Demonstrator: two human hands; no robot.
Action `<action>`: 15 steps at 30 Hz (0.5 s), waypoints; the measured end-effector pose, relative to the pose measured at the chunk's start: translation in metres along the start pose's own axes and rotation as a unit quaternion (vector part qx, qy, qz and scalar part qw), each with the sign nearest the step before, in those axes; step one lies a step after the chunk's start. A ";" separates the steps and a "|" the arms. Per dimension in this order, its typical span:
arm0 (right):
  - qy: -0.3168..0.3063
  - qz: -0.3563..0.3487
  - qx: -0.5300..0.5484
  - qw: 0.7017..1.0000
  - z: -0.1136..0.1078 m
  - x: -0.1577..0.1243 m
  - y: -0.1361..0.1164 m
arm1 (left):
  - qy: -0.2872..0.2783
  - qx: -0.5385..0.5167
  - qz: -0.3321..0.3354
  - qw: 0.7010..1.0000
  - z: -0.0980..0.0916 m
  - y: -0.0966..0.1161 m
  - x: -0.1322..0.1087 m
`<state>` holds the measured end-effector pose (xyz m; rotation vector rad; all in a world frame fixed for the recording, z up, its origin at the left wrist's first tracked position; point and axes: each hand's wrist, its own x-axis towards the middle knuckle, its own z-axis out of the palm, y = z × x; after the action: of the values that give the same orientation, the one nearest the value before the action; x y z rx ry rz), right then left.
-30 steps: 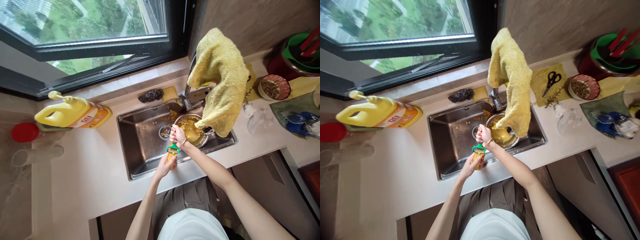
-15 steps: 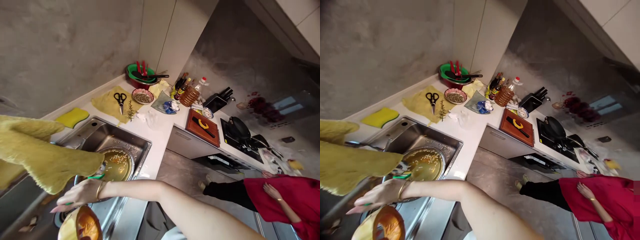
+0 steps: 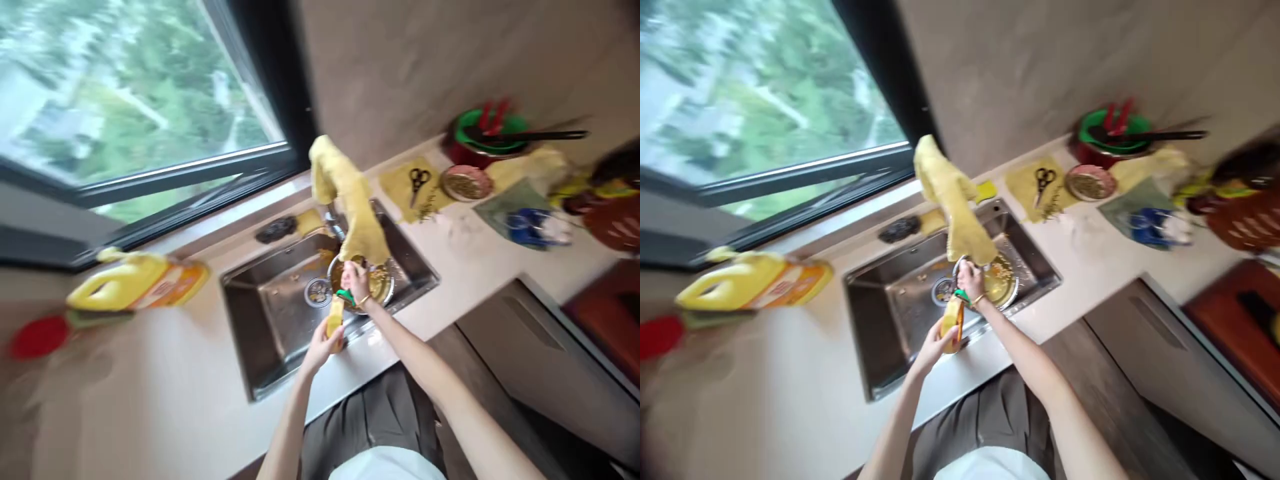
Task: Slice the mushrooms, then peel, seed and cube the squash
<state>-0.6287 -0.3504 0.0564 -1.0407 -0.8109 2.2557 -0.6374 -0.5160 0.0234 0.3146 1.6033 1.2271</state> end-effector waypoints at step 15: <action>-0.047 0.209 0.017 0.977 0.024 0.028 0.078 | 0.094 0.118 0.038 0.988 -0.031 -0.024 -0.023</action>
<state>-0.6795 -0.3928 0.0008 -1.1841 -0.6320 2.6763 -0.6446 -0.5601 0.0142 0.4225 1.9211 1.1522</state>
